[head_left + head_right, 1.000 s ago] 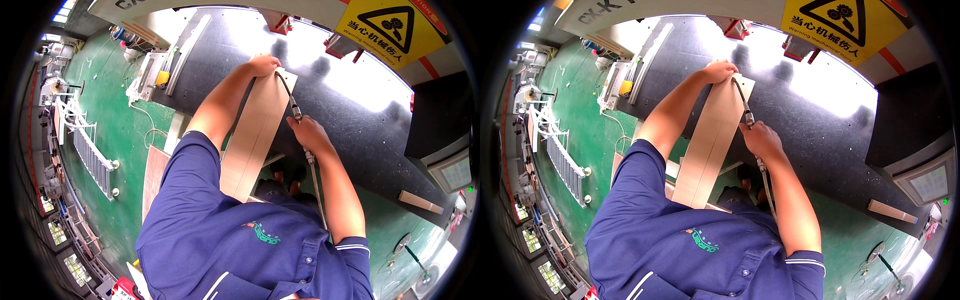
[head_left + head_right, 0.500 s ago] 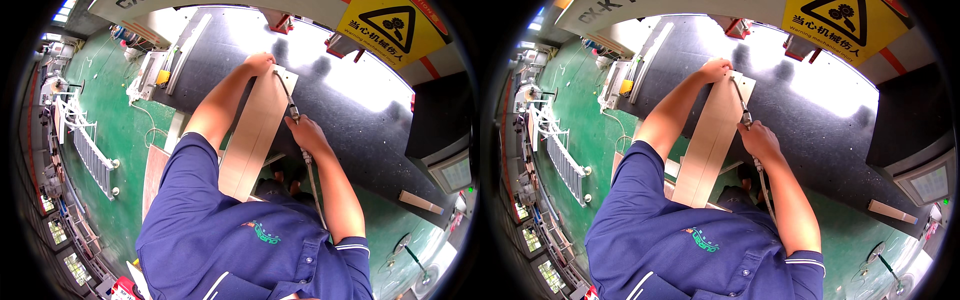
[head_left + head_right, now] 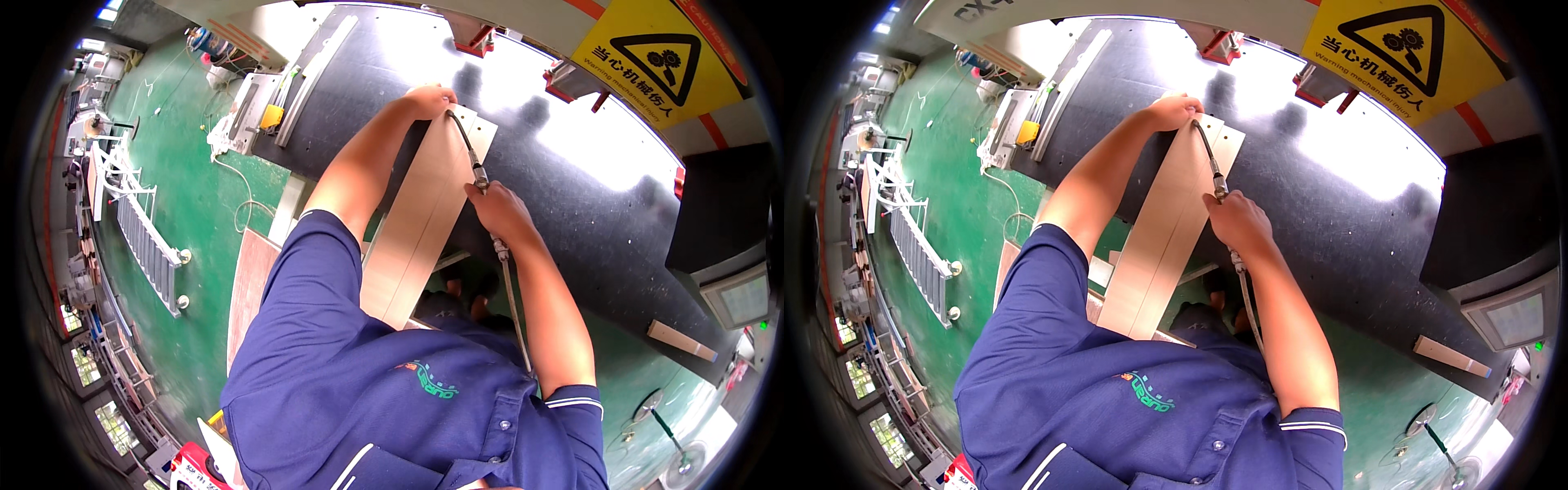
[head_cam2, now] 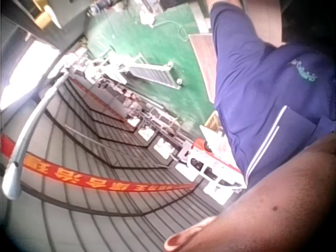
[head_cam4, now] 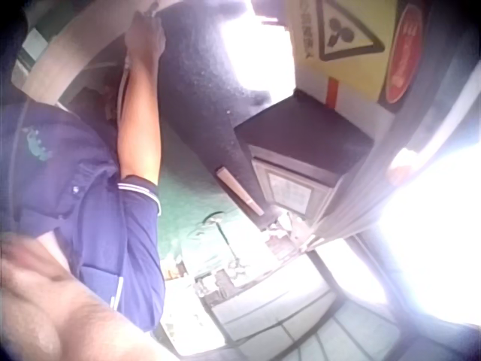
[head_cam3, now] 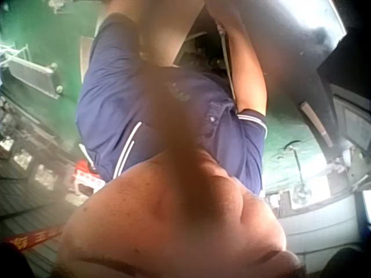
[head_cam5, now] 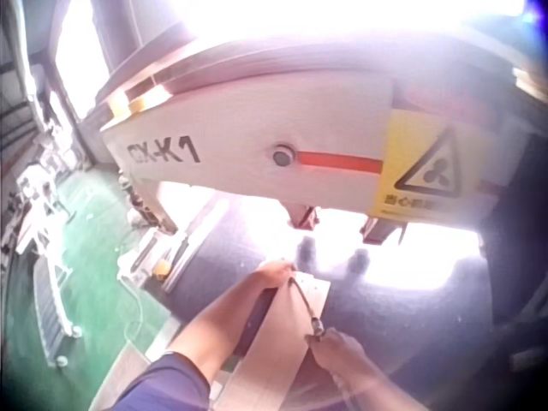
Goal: The person uses a handheld air nozzle to blow dust off long wooden planks in a workshop. They repeatedly pick up planks from a table, direct the air stream along the edges and surfaces, and place the planks back down. The process is repeated for several pieces of wood.
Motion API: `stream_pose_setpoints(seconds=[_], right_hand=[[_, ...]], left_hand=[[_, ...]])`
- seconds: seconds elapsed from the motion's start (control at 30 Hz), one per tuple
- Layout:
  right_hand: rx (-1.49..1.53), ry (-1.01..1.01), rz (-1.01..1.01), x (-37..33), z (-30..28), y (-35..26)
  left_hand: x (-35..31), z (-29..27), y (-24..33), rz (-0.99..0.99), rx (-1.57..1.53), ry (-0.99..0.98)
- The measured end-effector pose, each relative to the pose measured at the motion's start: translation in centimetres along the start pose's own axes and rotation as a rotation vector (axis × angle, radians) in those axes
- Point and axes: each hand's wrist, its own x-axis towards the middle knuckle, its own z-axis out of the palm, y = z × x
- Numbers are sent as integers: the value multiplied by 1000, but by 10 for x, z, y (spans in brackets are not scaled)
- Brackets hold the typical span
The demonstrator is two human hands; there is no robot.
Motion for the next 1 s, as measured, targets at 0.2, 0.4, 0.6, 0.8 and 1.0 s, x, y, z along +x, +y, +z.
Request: stream_pose_setpoints(seconds=[0.2, 0.4, 0.6, 0.8, 1.0], right_hand=[[31, 13, -1, 1, 3, 3], [14, -8, 18, -1, 2, -2], [18, -11, -2, 2, 3, -1], [50, 27, -7, 14, 16, 12], [73, 25, -35, 25, 16, 31]], left_hand=[[-6, 2, 8, -4, 38, 57], [-8, 5, 2, 24, -96, 90], [7, 14, -23, 57, -242, 39], [5, 6, -18, -106, -530, -80], [9, 19, -40, -82, -647, -59]])
